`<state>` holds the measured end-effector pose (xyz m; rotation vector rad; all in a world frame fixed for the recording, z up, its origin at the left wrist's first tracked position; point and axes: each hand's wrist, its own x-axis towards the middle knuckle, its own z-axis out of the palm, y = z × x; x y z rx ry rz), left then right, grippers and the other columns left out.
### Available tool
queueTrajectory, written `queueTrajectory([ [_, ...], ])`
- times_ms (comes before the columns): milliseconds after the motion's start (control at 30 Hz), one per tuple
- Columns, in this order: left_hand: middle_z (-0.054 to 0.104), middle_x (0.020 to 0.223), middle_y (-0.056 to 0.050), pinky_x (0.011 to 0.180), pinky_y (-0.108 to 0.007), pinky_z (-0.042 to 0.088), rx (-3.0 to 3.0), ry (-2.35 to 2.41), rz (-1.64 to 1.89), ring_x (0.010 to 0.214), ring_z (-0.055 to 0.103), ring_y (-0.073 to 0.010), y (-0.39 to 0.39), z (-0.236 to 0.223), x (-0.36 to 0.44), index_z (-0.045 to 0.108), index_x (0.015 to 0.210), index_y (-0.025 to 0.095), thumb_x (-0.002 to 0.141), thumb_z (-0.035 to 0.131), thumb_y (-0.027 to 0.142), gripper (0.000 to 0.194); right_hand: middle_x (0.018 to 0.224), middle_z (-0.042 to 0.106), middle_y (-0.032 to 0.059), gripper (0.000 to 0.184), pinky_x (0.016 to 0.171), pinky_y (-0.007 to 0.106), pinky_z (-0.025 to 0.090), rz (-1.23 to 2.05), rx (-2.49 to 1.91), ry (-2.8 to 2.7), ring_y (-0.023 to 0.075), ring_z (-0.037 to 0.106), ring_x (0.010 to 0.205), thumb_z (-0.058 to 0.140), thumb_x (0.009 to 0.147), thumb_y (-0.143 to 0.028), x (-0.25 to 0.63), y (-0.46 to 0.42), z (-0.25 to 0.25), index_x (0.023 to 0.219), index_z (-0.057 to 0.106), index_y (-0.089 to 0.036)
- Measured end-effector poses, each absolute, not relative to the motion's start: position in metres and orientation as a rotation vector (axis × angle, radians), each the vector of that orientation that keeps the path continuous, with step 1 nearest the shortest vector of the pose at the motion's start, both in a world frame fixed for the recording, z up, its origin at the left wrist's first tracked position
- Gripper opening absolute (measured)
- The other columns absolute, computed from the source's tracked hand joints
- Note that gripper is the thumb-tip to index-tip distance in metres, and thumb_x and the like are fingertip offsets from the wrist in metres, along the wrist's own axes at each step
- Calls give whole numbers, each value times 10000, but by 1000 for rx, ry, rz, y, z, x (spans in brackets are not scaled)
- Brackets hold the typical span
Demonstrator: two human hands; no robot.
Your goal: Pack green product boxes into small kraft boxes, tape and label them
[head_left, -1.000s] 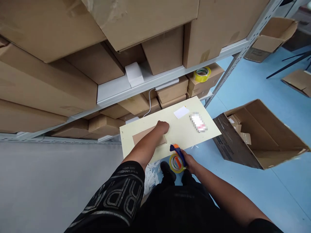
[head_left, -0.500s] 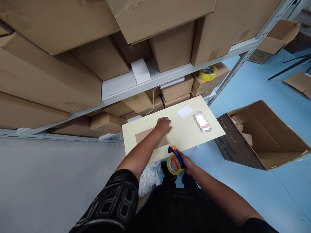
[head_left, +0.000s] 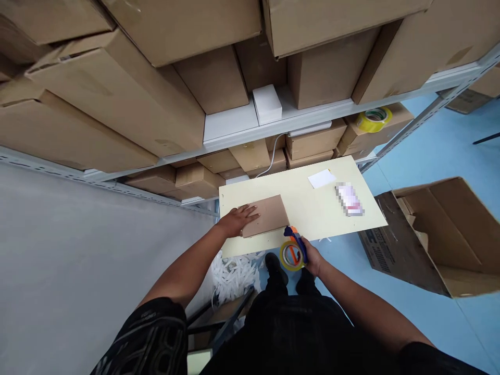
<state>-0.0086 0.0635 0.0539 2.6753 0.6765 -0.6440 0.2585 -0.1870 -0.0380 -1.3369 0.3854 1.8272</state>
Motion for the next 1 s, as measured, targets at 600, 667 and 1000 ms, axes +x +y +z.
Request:
queueTrajectory([
  [600,183,1721,-176,1183,-579,316,2499,1419,-141,1589,44,-441,-50,16,64,297,1619,214,713,739,768,1150,690,699,67,360,717,395,603,1901,-1514,125,224,670,668,522,994,-501,361,-36,-29,947,650,-168],
  [667,168,1724,-183,1186,-570,326,2488,1441,-111,1592,48,-435,-50,14,66,289,1621,203,710,743,769,1165,725,714,67,381,719,402,605,1888,-1523,132,222,675,677,517,993,-523,358,-41,-34,964,650,-167],
  [1000,185,1719,-196,1166,-570,355,2532,1436,-184,1596,43,-428,-51,13,66,266,1640,185,773,665,792,1130,852,758,104,460,809,433,609,1861,-1420,192,232,715,772,438,1018,-547,340,-73,-41,1031,672,-151],
])
